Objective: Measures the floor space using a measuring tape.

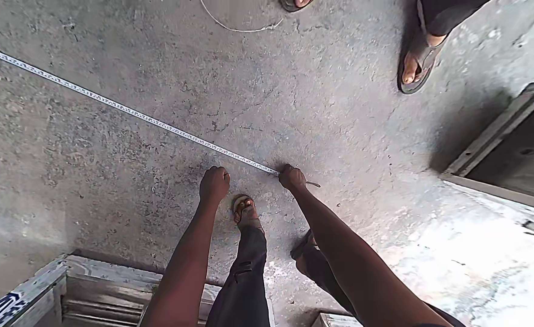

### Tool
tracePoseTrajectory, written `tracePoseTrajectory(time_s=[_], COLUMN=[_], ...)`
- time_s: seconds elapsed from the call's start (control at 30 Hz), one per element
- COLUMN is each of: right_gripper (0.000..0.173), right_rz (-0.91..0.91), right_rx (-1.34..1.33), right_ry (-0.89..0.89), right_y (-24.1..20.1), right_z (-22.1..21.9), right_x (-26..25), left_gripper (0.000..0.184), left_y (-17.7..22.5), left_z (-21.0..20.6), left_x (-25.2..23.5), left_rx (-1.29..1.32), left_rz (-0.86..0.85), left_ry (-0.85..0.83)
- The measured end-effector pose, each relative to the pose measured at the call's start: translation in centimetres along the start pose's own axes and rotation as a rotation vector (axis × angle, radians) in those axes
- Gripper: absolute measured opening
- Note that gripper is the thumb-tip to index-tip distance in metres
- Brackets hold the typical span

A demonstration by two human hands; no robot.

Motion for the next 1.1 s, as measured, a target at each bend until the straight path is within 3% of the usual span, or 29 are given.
tracePoseTrajectory(time_s=[0.2, 0.27, 0.47, 1.1], right_gripper=[0.039, 0.039, 0.039, 0.042], right_rz=[0.009, 0.018, 0.035, 0.145], right_rx=[0.034, 0.04, 0.041, 0.047], right_ry=[-0.041, -0.046, -0.08, -0.038], right_y=[-0.2, -0.3, -0.3, 1.2], right_z=[0.4, 0.5, 1.0, 0.5], right_x=[0.8, 0.6, 1.0, 1.1], left_gripper=[0.027, 0.027, 0.03, 0.034], left_y=[1.1, 1.3, 1.9, 3.8], left_z=[-1.9, -1.6, -0.9, 2.2], left_x=[-6.4, -8.0, -10.3, -12.7], left_rx=[-0.136, -0.184, -0.392, -0.591], left_rz=[-0.077, -0.103, -0.182, -0.232], left_ry=[0.291, 0.318, 0.24, 0.052])
Point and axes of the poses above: each hand's wrist, its own x-axis away from the middle knuckle, its own z-axis out of the back of the hand, y = z × x, the point moved 1 cm from there along -x, towards the middle knuckle, and after that the axes turned 11 degrees about -x, right-handed, at the moved point
